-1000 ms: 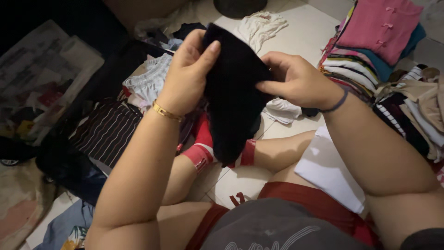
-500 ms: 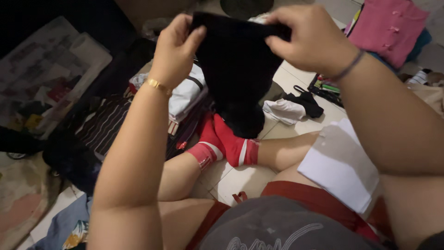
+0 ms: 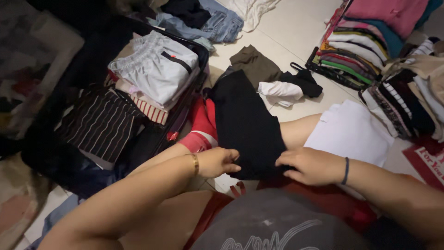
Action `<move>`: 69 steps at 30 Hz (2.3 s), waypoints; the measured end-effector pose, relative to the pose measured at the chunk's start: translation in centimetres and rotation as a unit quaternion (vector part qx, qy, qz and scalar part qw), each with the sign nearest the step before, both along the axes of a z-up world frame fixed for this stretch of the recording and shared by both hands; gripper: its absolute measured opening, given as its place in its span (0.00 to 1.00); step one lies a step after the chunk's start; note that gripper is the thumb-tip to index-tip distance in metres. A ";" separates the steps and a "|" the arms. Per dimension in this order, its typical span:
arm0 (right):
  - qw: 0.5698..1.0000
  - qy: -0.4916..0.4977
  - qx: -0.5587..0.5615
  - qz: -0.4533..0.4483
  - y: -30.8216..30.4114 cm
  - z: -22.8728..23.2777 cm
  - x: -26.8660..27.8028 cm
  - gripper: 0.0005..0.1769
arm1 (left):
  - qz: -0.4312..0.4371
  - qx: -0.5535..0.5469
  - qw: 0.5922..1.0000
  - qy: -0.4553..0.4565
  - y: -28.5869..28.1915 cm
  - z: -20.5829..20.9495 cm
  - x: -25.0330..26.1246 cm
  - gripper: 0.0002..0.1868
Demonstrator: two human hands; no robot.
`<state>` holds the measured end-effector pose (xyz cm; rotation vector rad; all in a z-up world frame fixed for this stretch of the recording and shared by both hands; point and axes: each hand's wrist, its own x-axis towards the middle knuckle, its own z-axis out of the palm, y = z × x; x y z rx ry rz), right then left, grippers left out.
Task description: The person organizes clothes by removing items from a shelf, folding shirts and shorts on the floor, and placing folded items back onto the shelf.
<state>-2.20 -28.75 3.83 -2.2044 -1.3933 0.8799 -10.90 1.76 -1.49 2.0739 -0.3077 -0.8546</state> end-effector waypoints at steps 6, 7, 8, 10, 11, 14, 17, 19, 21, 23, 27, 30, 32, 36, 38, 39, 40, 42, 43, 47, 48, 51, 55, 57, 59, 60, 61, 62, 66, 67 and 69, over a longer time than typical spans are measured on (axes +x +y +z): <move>0.994 0.048 -0.039 0.085 0.0 0.5 1.3 0.18 | -0.099 -0.058 0.990 0.087 0.4 -1.8 1.7 0.21; 0.990 0.100 -0.073 0.074 0.3 0.4 1.8 0.20 | -0.078 -0.093 0.986 0.117 0.8 -2.5 2.1 0.18; 0.981 0.152 -0.106 0.065 0.6 0.1 2.5 0.22 | -0.054 -0.126 0.979 0.148 1.2 -3.2 2.5 0.16; 0.988 0.114 -0.089 0.045 1.5 -1.1 4.6 0.21 | 0.030 -0.091 0.993 0.071 2.3 -5.2 4.4 0.18; 0.994 0.076 -0.073 0.022 2.1 -2.1 5.9 0.20 | 0.090 -0.078 0.988 0.096 3.2 -6.3 5.4 0.20; 0.996 -0.015 -0.064 -0.055 4.7 -5.2 10.4 0.24 | 0.226 -0.099 0.968 -0.054 5.4 -9.6 9.2 0.25; 0.992 -0.102 0.046 -0.061 7.8 -7.6 13.6 0.27 | 0.361 -0.060 0.918 -0.155 5.7 -11.9 11.1 0.21; 0.980 -0.162 -0.045 -0.105 9.8 -8.8 13.8 0.26 | 0.376 0.006 0.905 -0.199 4.7 -12.5 11.4 0.21; 0.955 -0.221 -0.130 -0.147 11.3 -9.7 14.0 0.26 | 0.296 0.094 0.908 -0.280 3.6 -12.4 11.3 0.19; 0.960 -0.114 -0.219 -0.130 12.6 -11.1 14.2 0.24 | 0.125 0.153 0.940 -0.280 1.9 -12.1 10.5 0.20; 0.968 -0.085 -0.226 -0.070 13.4 -14.0 13.7 0.22 | -0.105 0.275 0.948 -0.123 -2.4 -11.8 8.2 0.25; 0.968 -0.114 -0.182 -0.131 14.1 -16.3 14.6 0.19 | -0.138 0.307 0.929 -0.154 -3.3 -11.3 8.0 0.31; 0.953 -0.118 -0.055 -0.273 15.0 -18.7 17.0 0.28 | -0.173 0.322 0.924 -0.112 -3.0 -10.4 8.6 0.27; 0.925 -0.098 0.016 -0.366 16.0 -24.8 22.3 0.40 | -0.147 0.278 0.947 -0.062 -1.0 -8.6 10.7 0.25; 0.905 -0.007 0.002 -0.425 16.7 -27.1 23.9 0.48 | -0.083 0.264 0.957 -0.092 0.2 -8.4 11.5 0.25; 0.907 -0.008 0.005 -0.422 17.1 -27.7 24.4 0.48 | -0.079 0.267 0.956 -0.093 0.9 -8.5 11.7 0.25; 0.893 0.003 0.002 -0.450 17.3 -28.1 24.5 0.50 | -0.044 0.231 0.962 -0.136 1.6 -8.6 11.6 0.25; 0.880 0.013 -0.001 -0.474 18.1 -28.2 24.6 0.53 | -0.005 0.195 0.964 -0.179 2.5 -8.8 11.8 0.26; 0.879 0.027 -0.035 -0.475 18.5 -28.0 24.7 0.52 | 0.010 0.198 0.969 -0.146 2.7 -9.0 11.8 0.27; 0.879 0.029 -0.121 -0.460 19.5 -27.5 25.2 0.44 | 0.034 0.190 0.974 -0.118 3.4 -9.1 12.1 0.26; 0.880 0.026 -0.121 -0.459 19.6 -27.6 25.5 0.44 | 0.036 0.189 0.974 -0.120 3.5 -9.1 12.2 0.26; 0.902 0.054 -0.130 -0.408 20.0 -28.3 26.0 0.32 | 0.066 0.175 0.976 -0.113 3.9 -9.3 12.5 0.23; 0.914 0.015 0.016 -0.405 19.5 -28.4 26.2 0.18 | 0.138 0.111 0.969 -0.175 4.5 -10.5 12.7 0.22; 0.917 0.026 0.060 -0.393 19.4 -27.7 27.2 0.16 | 0.164 0.085 0.964 -0.190 4.8 -11.3 12.9 0.22; 0.871 0.153 0.170 -0.435 19.2 -26.7 27.9 0.12 | 0.130 -0.003 0.966 -0.222 4.8 -12.4 13.0 0.25; 0.870 0.151 0.171 -0.436 19.1 -26.0 28.0 0.12 | 0.129 -0.003 0.966 -0.223 4.5 -13.0 12.9 0.25; 0.865 0.164 0.188 -0.436 19.0 -25.1 28.1 0.09 | 0.096 0.048 0.975 -0.192 4.0 -13.5 12.6 0.25; 0.859 0.177 0.206 -0.435 18.9 -24.0 28.3 0.07 | 0.063 0.099 0.980 -0.162 3.6 -14.0 12.4 0.25; 0.814 0.230 0.277 -0.457 18.9 -19.2 29.2 0.05 | 0.028 0.191 0.963 -0.187 2.4 -15.2 11.9 0.27; 0.780 0.280 0.350 -0.437 18.8 -17.9 29.6 0.06 | 0.032 0.190 0.963 -0.189 2.3 -15.3 12.0 0.27; 0.739 0.326 0.422 -0.412 18.5 -14.6 30.3 0.07 | 0.036 0.189 0.962 -0.194 2.4 -15.6 12.0 0.26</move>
